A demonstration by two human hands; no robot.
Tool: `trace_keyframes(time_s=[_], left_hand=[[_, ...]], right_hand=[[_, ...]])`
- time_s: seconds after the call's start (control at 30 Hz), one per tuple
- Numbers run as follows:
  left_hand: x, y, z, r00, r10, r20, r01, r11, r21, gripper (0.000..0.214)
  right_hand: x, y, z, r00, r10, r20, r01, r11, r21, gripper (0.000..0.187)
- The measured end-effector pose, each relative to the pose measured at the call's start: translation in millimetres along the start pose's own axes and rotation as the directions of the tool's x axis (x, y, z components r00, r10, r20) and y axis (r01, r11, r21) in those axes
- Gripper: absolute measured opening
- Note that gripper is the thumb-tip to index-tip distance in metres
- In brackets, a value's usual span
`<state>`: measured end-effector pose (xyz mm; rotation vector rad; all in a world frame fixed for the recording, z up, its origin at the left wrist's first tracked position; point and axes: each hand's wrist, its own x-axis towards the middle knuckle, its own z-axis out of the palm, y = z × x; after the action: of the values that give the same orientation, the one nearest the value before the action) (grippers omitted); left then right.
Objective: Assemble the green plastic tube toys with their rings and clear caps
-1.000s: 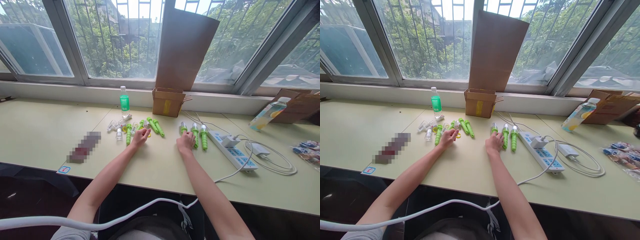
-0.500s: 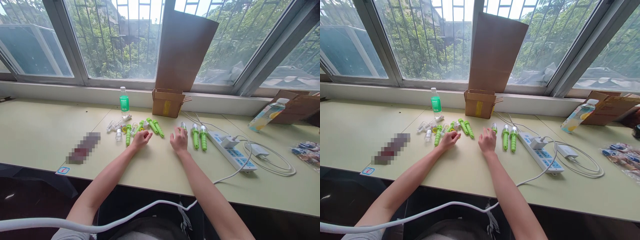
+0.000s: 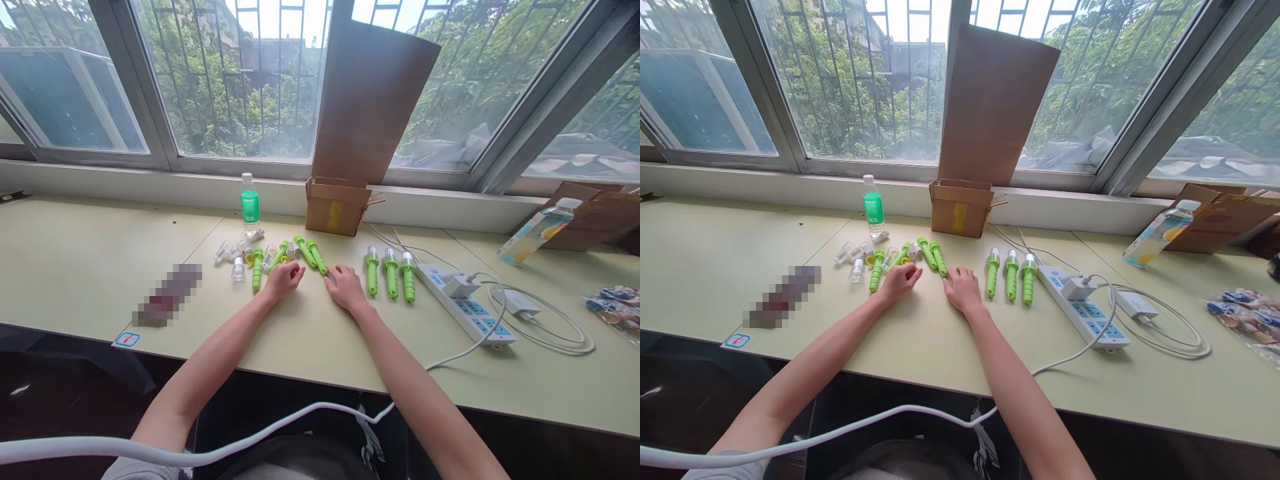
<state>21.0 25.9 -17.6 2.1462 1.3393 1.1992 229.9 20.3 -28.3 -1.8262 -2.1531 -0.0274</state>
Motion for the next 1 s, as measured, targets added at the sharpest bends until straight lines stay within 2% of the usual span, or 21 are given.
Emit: trace_keyframes(time_s=[0.2, 0.43, 0.73, 1.0], left_hand=[[-0.1, -0.6, 0.6, 0.999, -0.009, -0.050, 0.013, 0.997, 0.076, 0.032], [-0.3, -0.1, -0.8, 0.991, 0.035, -0.132, -0.019, 0.993, 0.115, 0.020], [-0.1, -1.4, -0.1, 0.986, 0.094, -0.139, -0.058, 0.968, 0.245, 0.018], [1.8, -7.6, 3.6, 0.976, 0.191, -0.109, -0.149, 0.939, 0.310, 0.025]], right_hand=[[0.0, -0.3, -0.1, 1.000, 0.002, 0.003, -0.002, 1.000, 0.006, 0.041], [-0.1, -0.6, -0.5, 1.000, 0.001, 0.005, -0.001, 1.000, 0.010, 0.042], [-1.1, -1.6, -2.4, 1.000, -0.001, 0.001, 0.001, 1.000, -0.006, 0.045], [-1.2, -1.9, -2.3, 1.000, -0.006, -0.004, 0.006, 1.000, -0.019, 0.049]])
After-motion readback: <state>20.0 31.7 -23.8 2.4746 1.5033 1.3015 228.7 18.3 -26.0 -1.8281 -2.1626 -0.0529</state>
